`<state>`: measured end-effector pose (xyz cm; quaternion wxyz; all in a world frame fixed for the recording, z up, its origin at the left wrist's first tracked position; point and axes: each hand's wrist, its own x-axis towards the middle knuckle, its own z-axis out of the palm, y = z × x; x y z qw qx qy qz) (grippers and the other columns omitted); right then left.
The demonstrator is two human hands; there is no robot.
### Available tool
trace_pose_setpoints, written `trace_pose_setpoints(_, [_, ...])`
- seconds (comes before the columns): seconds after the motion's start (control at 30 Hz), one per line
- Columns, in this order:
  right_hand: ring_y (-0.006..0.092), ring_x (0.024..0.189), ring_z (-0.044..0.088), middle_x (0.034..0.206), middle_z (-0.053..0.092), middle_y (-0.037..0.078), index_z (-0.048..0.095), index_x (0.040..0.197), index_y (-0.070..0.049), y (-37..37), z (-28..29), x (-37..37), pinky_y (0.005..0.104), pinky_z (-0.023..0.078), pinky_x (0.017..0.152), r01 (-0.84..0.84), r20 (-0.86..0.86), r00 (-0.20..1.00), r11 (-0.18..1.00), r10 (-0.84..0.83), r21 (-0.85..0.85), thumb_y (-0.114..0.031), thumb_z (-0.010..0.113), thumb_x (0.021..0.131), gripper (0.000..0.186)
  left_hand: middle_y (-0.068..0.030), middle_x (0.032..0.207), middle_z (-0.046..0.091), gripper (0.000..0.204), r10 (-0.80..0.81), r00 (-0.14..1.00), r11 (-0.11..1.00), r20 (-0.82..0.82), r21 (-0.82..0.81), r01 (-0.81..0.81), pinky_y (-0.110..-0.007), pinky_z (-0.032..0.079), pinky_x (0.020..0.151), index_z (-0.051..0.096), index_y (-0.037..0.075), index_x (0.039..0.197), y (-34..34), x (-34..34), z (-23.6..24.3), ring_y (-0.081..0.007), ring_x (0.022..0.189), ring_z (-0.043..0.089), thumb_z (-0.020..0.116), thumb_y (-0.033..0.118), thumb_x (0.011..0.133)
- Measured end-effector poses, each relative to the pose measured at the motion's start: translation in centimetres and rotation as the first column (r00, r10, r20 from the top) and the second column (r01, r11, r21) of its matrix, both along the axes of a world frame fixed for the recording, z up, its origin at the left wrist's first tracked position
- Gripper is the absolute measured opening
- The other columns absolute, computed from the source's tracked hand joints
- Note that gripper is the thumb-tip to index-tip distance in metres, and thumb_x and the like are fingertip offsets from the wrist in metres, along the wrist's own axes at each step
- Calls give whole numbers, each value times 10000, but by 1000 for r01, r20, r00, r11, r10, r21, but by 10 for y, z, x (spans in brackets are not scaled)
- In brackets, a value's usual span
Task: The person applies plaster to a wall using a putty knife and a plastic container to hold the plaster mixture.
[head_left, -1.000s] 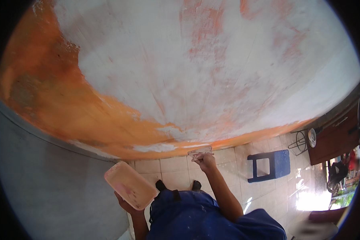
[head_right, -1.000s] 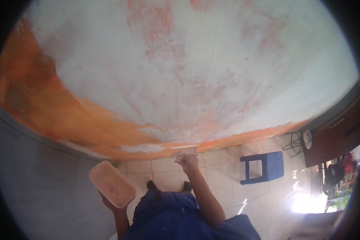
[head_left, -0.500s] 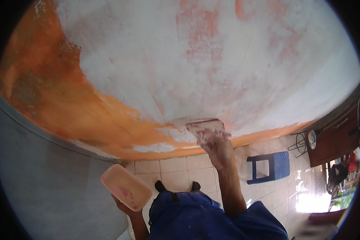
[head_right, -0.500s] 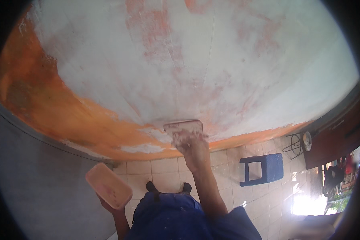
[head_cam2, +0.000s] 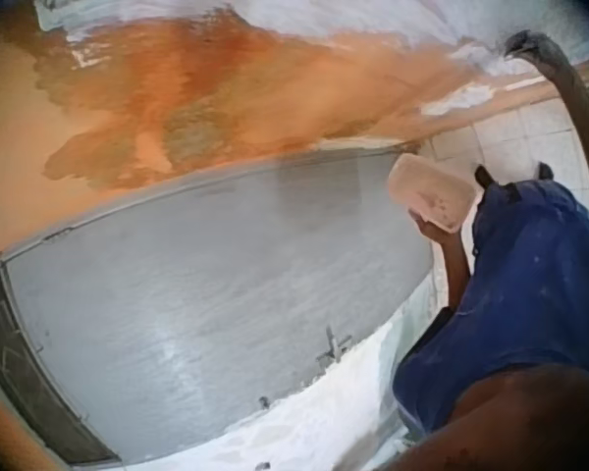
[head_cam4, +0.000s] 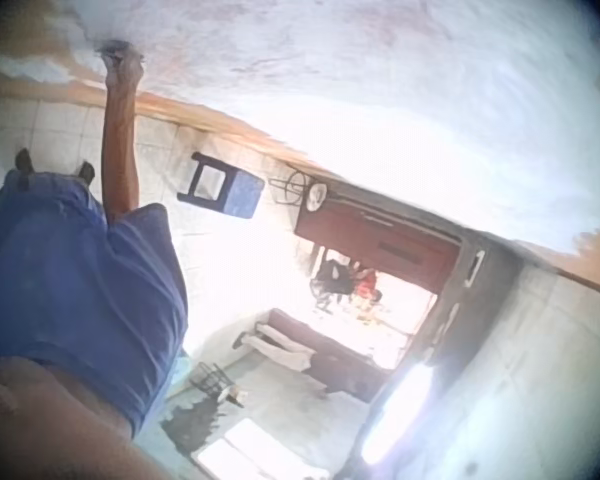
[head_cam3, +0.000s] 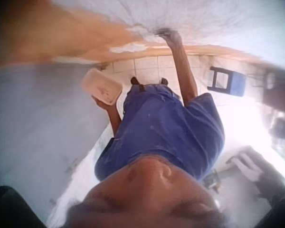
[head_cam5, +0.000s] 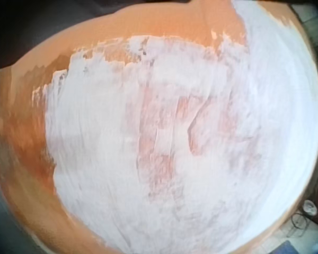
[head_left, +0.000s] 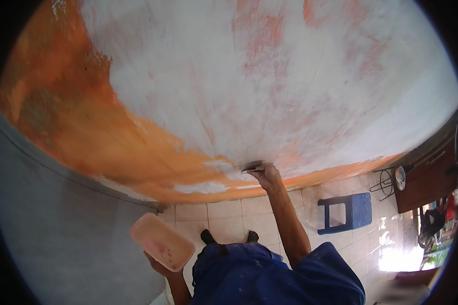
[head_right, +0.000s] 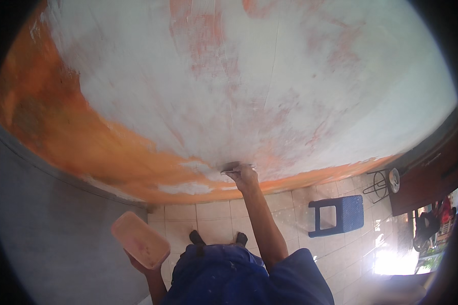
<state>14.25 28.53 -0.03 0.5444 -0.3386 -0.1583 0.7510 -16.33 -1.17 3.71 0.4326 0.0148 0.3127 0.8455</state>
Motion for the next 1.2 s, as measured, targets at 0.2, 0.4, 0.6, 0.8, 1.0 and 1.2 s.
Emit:
trace_pose_setpoints(0.2, [368,983,603,972,607,237,556,859,97,-36,99,17,408,545,853,102,56,992,984,-111,148,0,448,842,146,-63,1258,496,441,-55,858,990,-511,-139,-19,-417,456,924,408,112,1314,-2,-10,-30,-247,1115,516,339,395,982])
trace_pose_setpoints(0.4, [323,926,617,997,593,194,547,872,87,-116,121,6,409,539,837,201,85,976,980,-200,-2,46,432,785,150,-112,1213,486,483,13,990,999,-141,-49,-20,-374,555,772,319,98,1348,14,3,-11,-237,990,584,414,367,958])
trace_pose_setpoints(0.6, [330,843,629,900,632,231,591,859,92,-89,-88,36,410,545,746,-63,291,955,997,47,43,-6,586,769,133,-111,1213,483,450,-48,996,999,-76,-28,46,-386,542,811,329,95,1344,12,8,-12,-237,1021,569,368,351,977])
trace_pose_setpoints(0.8, [321,854,637,907,636,217,592,918,80,-33,69,-5,397,546,799,59,-20,998,997,-59,49,90,508,746,192,-59,1301,481,475,-141,976,982,-167,101,159,-431,412,976,412,122,1327,10,6,9,-237,1146,499,365,431,969])
trace_pose_setpoints(1.0, [306,915,622,1008,597,215,506,1042,113,-119,136,-11,441,563,760,155,41,987,986,-157,62,104,471,736,308,-45,1294,487,485,-48,987,998,-150,-54,40,-438,420,965,413,141,1327,-1,-10,-19,-238,1142,507,389,453,956])
trace_pose_setpoints(1.2, [331,907,622,1005,598,223,514,1067,79,-110,-52,16,431,564,744,-29,227,972,987,65,-156,62,482,780,289,-52,1261,495,493,-114,990,993,-84,19,116,-408,443,938,404,119,1322,3,3,-9,-221,1122,511,395,449,956])
